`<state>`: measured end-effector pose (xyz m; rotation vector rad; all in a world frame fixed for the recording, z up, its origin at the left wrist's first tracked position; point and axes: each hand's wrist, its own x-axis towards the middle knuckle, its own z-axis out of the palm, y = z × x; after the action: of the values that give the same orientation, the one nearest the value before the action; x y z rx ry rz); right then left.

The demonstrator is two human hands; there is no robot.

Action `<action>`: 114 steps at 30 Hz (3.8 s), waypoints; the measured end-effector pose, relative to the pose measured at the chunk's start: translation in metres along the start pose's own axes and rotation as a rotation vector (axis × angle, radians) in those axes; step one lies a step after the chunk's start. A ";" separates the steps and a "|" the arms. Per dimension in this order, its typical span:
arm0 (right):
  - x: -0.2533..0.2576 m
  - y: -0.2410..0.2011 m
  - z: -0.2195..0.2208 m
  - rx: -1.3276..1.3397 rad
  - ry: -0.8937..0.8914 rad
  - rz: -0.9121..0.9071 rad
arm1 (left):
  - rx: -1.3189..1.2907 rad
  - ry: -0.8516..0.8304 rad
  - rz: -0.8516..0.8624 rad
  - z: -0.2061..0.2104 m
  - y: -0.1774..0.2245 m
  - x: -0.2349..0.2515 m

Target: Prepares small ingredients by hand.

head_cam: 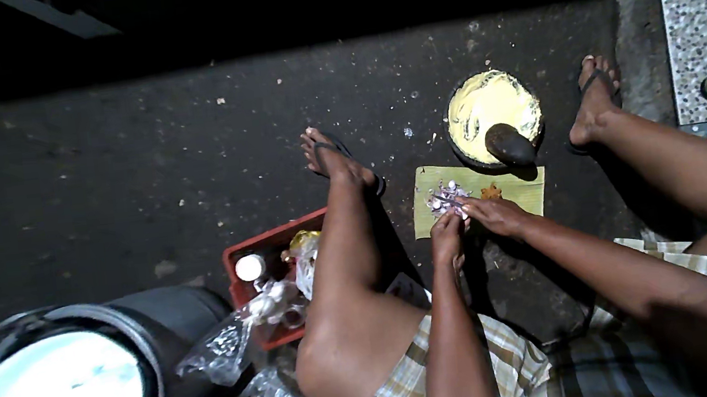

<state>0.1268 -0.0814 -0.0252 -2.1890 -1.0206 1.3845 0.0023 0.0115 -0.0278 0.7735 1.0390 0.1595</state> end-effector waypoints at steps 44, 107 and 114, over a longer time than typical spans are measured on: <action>-0.012 0.001 0.008 0.141 0.017 -0.046 | -0.151 0.039 -0.088 -0.001 0.013 -0.002; -0.013 -0.008 0.006 -0.041 -0.066 -0.042 | -0.015 0.173 0.030 -0.002 0.004 0.001; -0.028 -0.002 0.010 -0.028 -0.075 -0.039 | -0.060 0.170 0.050 -0.002 0.002 0.003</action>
<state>0.1098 -0.1015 -0.0105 -2.1396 -1.1096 1.4536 0.0024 0.0156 -0.0293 0.7412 1.1708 0.3027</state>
